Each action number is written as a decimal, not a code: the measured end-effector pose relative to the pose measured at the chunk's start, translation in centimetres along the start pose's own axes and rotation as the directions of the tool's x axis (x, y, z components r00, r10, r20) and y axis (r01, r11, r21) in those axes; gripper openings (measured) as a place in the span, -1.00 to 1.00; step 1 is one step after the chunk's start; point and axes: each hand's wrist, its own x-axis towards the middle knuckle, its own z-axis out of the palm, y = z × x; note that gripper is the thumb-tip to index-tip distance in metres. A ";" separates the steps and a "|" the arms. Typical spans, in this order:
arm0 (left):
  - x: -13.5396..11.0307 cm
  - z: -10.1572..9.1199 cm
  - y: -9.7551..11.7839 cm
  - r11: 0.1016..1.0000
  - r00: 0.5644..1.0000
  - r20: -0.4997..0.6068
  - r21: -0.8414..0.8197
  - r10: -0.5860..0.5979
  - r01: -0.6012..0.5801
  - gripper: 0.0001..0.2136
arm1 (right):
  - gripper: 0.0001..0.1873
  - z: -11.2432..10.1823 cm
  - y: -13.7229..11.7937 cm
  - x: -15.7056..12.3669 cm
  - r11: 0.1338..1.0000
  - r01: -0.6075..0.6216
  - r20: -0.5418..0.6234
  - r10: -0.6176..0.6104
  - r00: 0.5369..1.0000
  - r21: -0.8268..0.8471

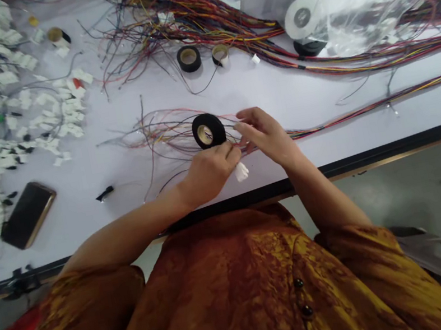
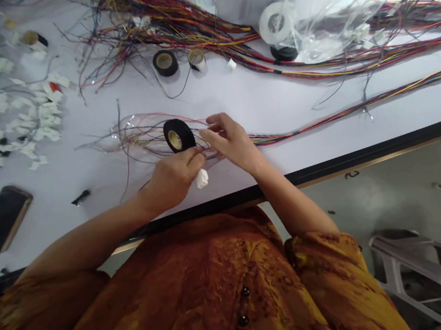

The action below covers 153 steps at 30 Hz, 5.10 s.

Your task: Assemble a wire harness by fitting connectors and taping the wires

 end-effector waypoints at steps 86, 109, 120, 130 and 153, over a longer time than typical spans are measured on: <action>0.1 6.4 -3.0 0.258 0.664 -0.167 -0.965 -0.729 0.041 -0.62 | -0.80 -1.7 1.5 0.6 0.730 0.243 0.055 -0.272 0.961 -0.639; 0.8 3.9 -2.1 0.452 0.837 -0.194 -0.889 -0.512 0.070 -0.79 | -0.85 -2.9 -3.7 4.3 0.666 0.460 0.624 0.009 0.782 -0.587; 1.0 7.2 -5.3 0.361 0.704 -0.174 -0.924 -0.688 0.124 -0.76 | -0.74 1.3 -3.0 -1.1 0.550 0.632 0.649 -0.200 0.734 -0.546; 0.0 4.4 -4.4 0.258 0.754 -0.122 -0.964 -0.646 0.066 -0.81 | -0.57 -4.1 0.4 6.6 0.525 0.353 0.196 -0.332 0.923 -0.775; -14.0 -1.4 -10.9 0.772 0.769 0.098 -0.006 -0.632 0.636 -0.79 | -0.69 -2.2 -1.3 4.4 0.961 0.182 -0.336 -0.105 0.936 0.207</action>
